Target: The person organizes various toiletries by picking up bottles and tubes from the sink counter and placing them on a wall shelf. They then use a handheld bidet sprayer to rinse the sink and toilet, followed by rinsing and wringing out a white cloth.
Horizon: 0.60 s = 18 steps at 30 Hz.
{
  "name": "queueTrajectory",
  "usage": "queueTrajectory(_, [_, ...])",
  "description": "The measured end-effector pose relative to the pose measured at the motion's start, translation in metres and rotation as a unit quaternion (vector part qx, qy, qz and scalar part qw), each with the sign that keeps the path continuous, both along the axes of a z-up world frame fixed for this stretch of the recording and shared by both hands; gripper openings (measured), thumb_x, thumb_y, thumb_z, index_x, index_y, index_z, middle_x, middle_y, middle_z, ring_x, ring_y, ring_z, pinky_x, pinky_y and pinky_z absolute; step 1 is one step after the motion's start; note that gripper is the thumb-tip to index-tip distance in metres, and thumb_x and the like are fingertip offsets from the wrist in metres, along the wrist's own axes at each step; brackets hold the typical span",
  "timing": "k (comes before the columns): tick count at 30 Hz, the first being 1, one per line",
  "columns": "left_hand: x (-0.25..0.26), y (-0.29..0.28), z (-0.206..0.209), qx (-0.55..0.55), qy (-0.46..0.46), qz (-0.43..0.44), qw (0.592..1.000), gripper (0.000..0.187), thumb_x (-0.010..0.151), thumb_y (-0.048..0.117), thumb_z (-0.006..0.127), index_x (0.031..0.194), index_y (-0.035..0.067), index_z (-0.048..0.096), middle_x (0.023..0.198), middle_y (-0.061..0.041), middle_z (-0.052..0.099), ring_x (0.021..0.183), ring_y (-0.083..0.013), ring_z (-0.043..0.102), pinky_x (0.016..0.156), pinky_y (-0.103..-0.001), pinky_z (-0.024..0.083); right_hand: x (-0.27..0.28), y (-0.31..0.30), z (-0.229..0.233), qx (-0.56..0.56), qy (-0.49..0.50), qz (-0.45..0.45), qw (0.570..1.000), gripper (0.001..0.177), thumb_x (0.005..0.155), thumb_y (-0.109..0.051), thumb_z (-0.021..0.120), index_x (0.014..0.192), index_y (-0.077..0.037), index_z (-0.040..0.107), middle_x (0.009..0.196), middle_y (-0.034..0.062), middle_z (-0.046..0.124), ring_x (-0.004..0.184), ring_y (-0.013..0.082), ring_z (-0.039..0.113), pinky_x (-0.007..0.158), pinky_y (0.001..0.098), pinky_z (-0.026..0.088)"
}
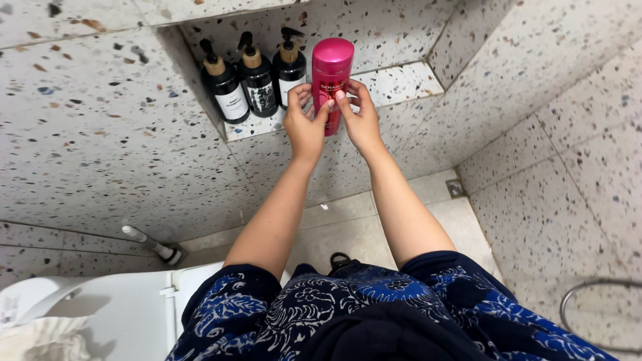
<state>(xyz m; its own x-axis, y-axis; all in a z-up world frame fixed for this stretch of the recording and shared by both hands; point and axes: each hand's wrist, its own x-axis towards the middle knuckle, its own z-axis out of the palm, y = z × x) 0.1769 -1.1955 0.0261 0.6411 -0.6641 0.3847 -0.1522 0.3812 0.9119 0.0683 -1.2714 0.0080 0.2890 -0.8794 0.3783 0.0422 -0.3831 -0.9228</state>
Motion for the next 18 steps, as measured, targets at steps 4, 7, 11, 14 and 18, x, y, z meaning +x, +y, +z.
queueTrajectory(4, [0.0,-0.032,-0.001,-0.022,-0.004,0.036,0.999,0.046,0.086,0.002,0.081,0.126,0.002,0.058,0.128,-0.012,0.064,0.124,-0.0251,0.065,0.101,-0.037,0.06,0.01,-0.037,-0.001,-0.007,0.001,0.012,1.0,0.042,0.102,-0.026,0.069,0.136,-0.004,0.057,0.13,0.0091,0.069,0.104,0.0142,0.063,0.095,0.0313,0.054])
queueTrajectory(7, [-0.003,-0.05,0.005,-0.016,-0.034,0.084,0.996,0.046,0.085,0.0,0.081,0.126,0.002,0.061,0.126,-0.01,0.06,0.119,-0.0227,0.066,0.096,-0.036,0.062,0.015,-0.061,0.0,0.002,0.003,0.025,1.0,0.043,0.101,-0.026,0.069,0.136,-0.003,0.057,0.129,0.0092,0.069,0.103,0.014,0.063,0.093,0.0311,0.055])
queueTrajectory(11, [-0.002,-0.064,0.011,0.035,-0.038,0.115,0.992,0.046,0.086,0.002,0.081,0.129,0.005,0.063,0.125,-0.008,0.064,0.114,-0.0192,0.068,0.089,-0.034,0.064,0.022,-0.082,-0.002,0.014,0.0,0.047,0.999,0.043,0.102,-0.027,0.068,0.136,-0.004,0.057,0.13,0.0088,0.069,0.103,0.0134,0.064,0.091,0.0309,0.056])
queueTrajectory(14, [-0.004,-0.071,0.012,0.053,-0.035,0.136,0.989,0.045,0.087,0.004,0.08,0.13,0.006,0.064,0.127,-0.008,0.067,0.113,-0.0187,0.069,0.086,-0.033,0.063,0.025,-0.088,-0.003,0.008,0.009,0.057,0.998,0.043,0.103,-0.026,0.068,0.137,-0.004,0.057,0.131,0.009,0.069,0.105,0.0136,0.063,0.094,0.0309,0.055])
queueTrajectory(18, [-0.005,-0.074,0.014,0.083,-0.039,0.171,0.981,0.045,0.087,0.007,0.08,0.129,0.007,0.065,0.127,-0.009,0.069,0.111,-0.0183,0.072,0.084,-0.03,0.066,0.03,-0.091,-0.001,0.011,0.012,0.072,0.997,0.043,0.102,-0.025,0.069,0.138,-0.004,0.058,0.131,0.0093,0.069,0.104,0.0139,0.063,0.094,0.031,0.055])
